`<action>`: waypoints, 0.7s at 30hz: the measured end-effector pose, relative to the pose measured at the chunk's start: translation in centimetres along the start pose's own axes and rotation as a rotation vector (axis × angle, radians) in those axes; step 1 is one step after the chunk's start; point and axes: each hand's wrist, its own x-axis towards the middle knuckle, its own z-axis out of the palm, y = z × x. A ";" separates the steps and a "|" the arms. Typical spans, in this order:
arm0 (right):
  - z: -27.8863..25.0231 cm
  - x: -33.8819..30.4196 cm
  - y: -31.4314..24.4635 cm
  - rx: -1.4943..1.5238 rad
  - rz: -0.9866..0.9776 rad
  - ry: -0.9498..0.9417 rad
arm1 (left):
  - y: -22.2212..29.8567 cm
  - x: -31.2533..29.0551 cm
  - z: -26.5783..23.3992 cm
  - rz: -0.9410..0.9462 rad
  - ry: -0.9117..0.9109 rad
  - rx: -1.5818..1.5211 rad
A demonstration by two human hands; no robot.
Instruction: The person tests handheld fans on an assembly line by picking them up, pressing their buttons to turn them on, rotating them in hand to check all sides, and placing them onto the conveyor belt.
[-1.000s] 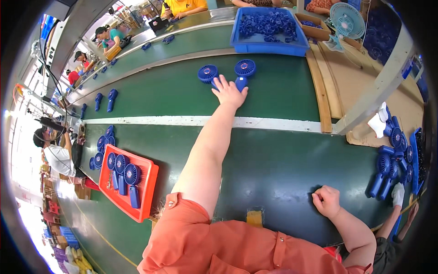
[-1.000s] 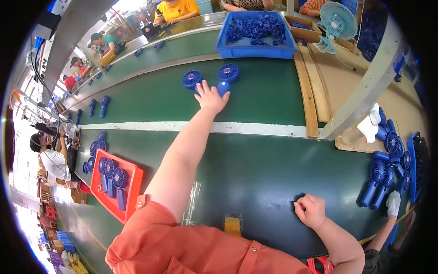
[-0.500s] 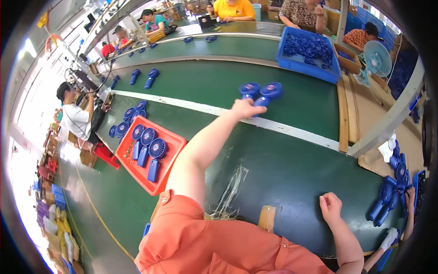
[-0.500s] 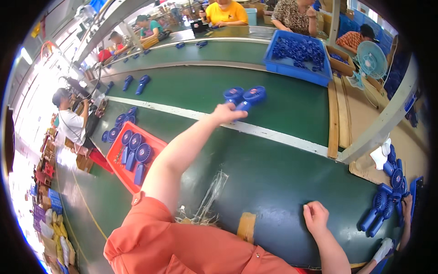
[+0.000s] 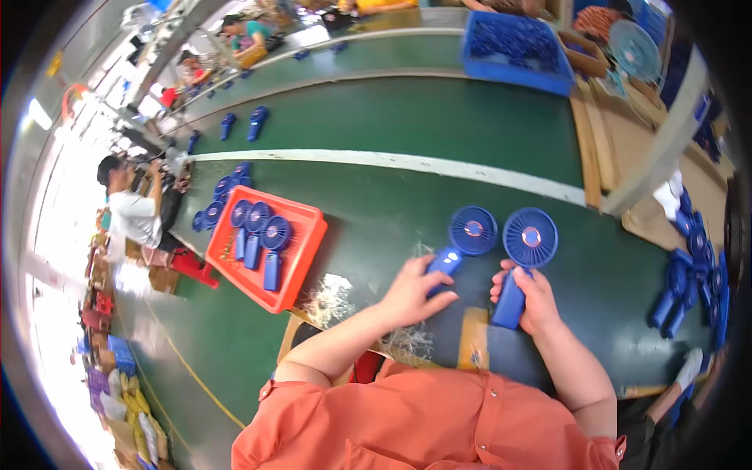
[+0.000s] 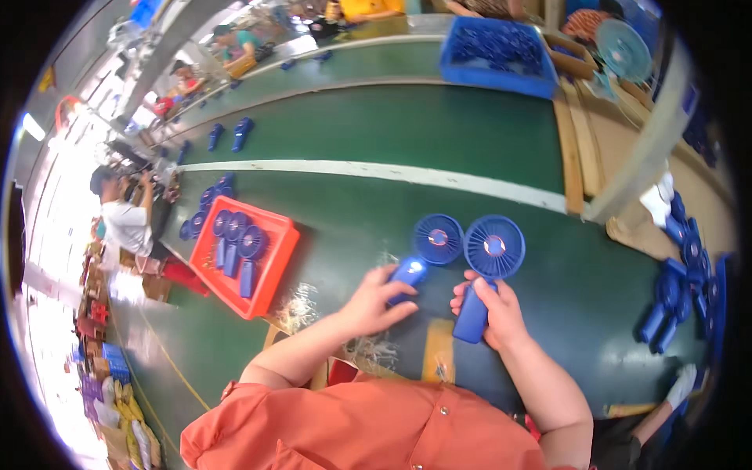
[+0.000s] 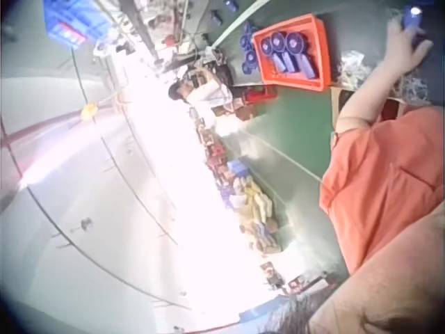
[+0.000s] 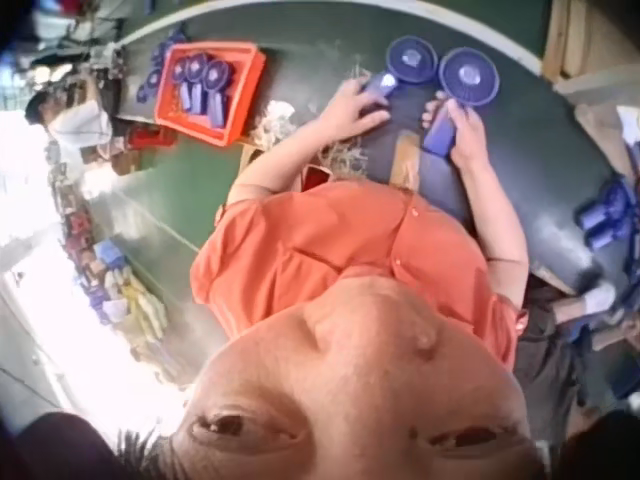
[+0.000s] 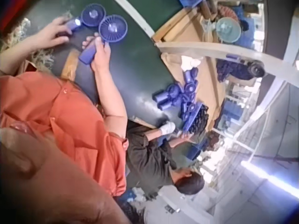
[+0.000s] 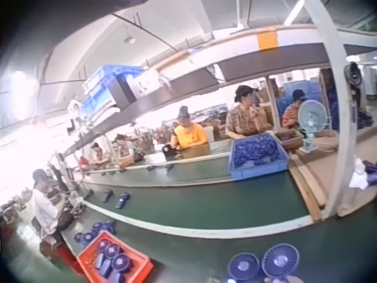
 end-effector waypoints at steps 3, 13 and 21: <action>0.1 -0.3 -1.1 -0.039 0.065 -0.187 | -0.1 1.2 -0.9 0.075 0.203 0.152; -1.0 -1.4 -0.2 -0.038 0.179 -0.307 | 3.8 5.9 3.9 -0.308 -0.054 -1.465; -1.4 -1.3 0.6 -0.116 0.194 -0.271 | 4.9 5.8 4.7 -0.283 0.044 -1.118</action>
